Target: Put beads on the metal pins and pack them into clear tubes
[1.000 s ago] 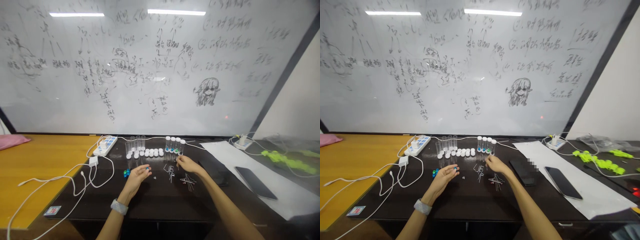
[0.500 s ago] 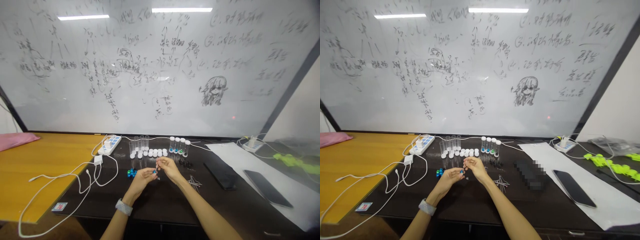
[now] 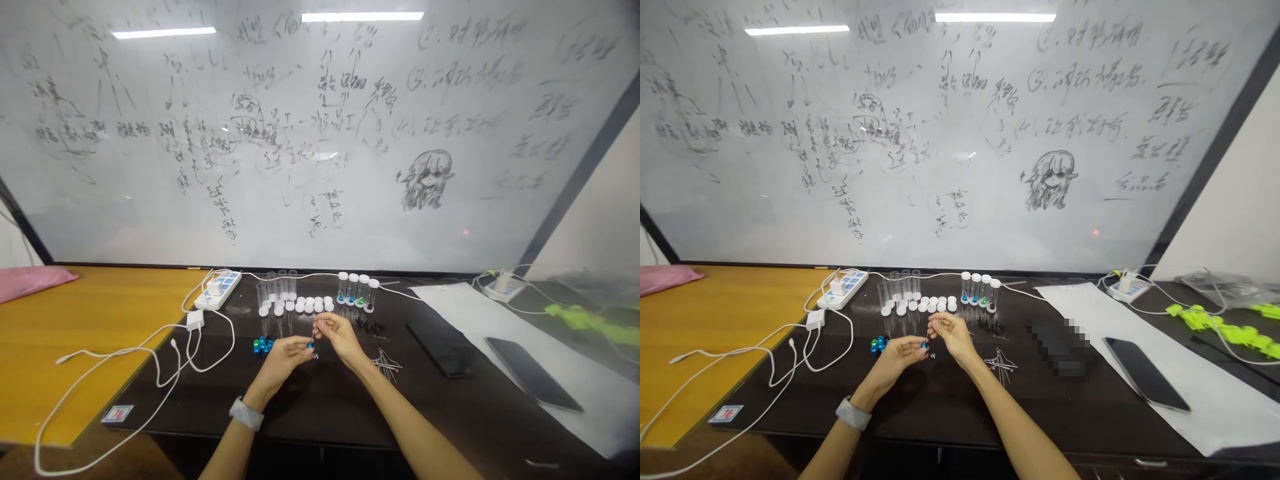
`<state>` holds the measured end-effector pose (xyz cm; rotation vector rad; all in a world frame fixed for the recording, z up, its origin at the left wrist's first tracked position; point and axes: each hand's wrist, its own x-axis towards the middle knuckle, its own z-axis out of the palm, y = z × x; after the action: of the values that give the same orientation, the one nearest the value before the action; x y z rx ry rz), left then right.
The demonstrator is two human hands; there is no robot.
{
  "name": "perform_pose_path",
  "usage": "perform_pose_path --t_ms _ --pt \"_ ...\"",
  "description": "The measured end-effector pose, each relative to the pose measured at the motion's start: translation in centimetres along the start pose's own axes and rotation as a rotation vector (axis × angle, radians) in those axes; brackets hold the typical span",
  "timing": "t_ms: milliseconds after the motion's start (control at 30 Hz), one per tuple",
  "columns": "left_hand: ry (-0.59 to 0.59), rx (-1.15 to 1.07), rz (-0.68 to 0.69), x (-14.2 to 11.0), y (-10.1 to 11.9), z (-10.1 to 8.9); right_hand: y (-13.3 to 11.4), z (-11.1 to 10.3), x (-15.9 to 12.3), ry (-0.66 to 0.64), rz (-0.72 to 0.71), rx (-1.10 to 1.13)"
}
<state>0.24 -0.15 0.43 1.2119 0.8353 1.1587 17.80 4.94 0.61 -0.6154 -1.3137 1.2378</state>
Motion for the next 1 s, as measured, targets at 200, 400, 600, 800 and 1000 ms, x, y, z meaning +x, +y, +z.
perform_pose_path --t_ms 200,400,600,800,1000 --pt "-0.023 -0.004 0.009 -0.01 0.13 0.1 -0.15 -0.06 -0.02 -0.037 -0.008 -0.037" --pt "-0.048 0.002 0.008 -0.09 0.37 0.16 0.12 -0.15 -0.02 -0.089 -0.005 -0.095" --pt "-0.085 -0.007 -0.028 -0.5 0.75 0.32 0.25 -0.44 -0.03 -0.108 0.021 -0.145" --pt "-0.061 -0.002 -0.002 -0.47 0.78 0.25 0.28 -0.06 -0.17 -0.136 0.036 -0.136" --pt "-0.003 -0.047 -0.006 -0.16 0.48 -0.16 -0.05 -0.94 0.18 -0.168 0.057 -0.224"
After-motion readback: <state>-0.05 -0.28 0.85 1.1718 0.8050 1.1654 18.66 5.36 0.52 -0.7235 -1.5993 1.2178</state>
